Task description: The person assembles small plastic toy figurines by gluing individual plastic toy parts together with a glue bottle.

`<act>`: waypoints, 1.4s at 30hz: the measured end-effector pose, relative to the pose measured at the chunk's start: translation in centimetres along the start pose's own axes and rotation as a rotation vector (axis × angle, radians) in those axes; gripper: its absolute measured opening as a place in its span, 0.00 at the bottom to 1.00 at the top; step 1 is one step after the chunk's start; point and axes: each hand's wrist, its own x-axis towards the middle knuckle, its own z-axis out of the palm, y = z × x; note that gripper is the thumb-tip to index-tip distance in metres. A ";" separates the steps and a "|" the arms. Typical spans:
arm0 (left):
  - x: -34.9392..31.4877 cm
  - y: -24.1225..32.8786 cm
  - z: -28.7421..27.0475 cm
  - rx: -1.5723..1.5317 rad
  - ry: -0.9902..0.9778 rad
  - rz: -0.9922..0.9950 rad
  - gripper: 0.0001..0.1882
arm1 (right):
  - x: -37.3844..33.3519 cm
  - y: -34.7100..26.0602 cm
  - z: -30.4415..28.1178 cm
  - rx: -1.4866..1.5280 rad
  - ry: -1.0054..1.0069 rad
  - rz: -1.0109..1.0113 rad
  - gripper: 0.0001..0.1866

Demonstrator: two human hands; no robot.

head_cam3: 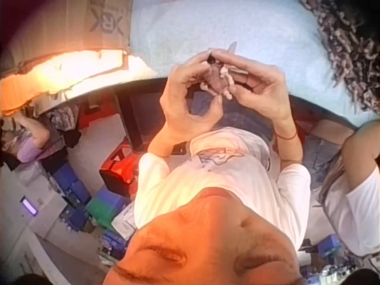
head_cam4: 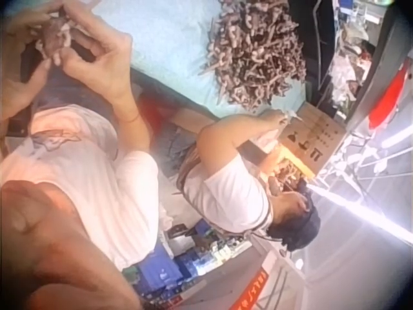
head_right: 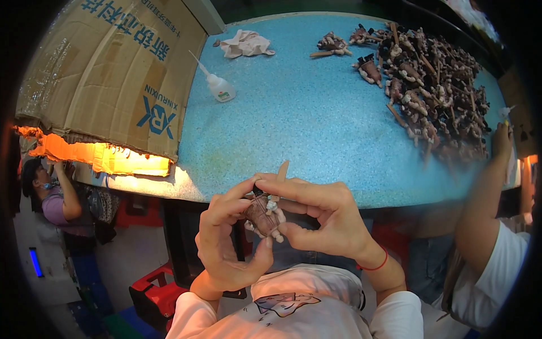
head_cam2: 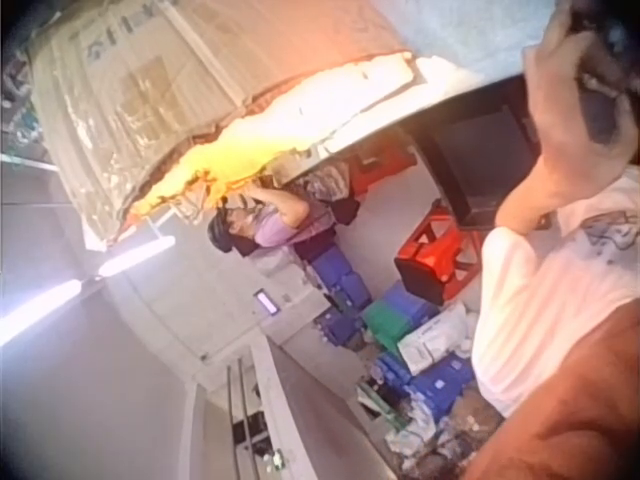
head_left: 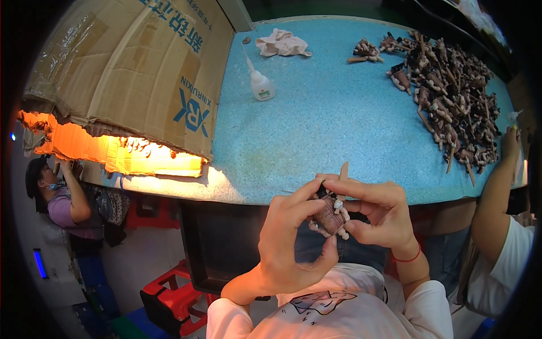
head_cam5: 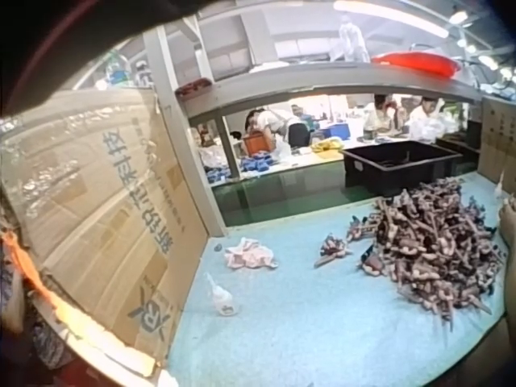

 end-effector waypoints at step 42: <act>-1.4 -3.4 0.3 -1.480 -0.318 -0.646 0.33 | -0.6 -0.4 1.0 -0.077 0.299 -0.204 0.18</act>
